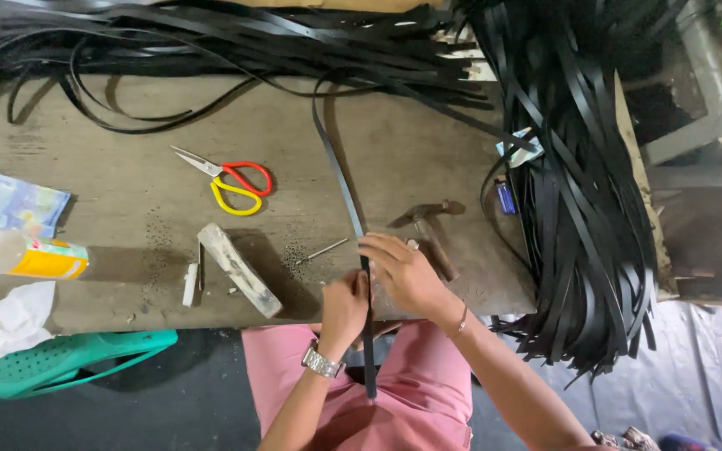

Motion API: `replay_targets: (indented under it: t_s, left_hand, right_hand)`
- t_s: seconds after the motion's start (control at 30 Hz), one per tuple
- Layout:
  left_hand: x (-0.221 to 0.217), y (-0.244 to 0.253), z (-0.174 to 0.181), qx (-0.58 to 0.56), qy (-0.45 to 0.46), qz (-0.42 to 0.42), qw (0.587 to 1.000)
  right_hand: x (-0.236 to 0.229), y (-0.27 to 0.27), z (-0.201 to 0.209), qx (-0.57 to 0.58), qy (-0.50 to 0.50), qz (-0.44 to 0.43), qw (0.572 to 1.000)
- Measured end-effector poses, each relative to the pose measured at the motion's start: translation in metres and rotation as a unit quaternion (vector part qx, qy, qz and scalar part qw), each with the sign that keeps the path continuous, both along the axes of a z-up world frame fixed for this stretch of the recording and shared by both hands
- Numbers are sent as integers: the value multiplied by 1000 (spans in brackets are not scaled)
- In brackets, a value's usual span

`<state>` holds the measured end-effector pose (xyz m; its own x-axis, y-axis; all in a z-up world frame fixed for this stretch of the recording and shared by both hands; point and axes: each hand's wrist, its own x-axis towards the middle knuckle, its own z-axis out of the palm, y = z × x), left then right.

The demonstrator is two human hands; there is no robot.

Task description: Punching a series of holes into long leather strips using a manual punch tool and a hammer on a wooden workbench.

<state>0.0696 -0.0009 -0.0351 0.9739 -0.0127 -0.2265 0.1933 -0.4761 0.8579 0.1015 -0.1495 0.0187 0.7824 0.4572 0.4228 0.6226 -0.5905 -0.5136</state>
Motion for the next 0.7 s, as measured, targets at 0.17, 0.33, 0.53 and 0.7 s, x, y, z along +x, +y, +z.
replay_targets:
  t_s: [0.17,0.33,0.53,0.7]
  left_hand:
    - [-12,7,-9,-13,20,-21,999]
    - [-46,9,29,-78,177,-39,980]
    - [-69,9,-5,57,26,-63,996]
    - [-73,-2,-4,343,-147,-37,927]
  right_hand:
    - [-8,-11,-32,-56,-64,22,996]
    - [-7,-11,-35,-116,-102,-3,988]
    - [-5,-10,-37,-153,-77,-28,985]
    - [-7,-14,-43,-141,-42,-18,989]
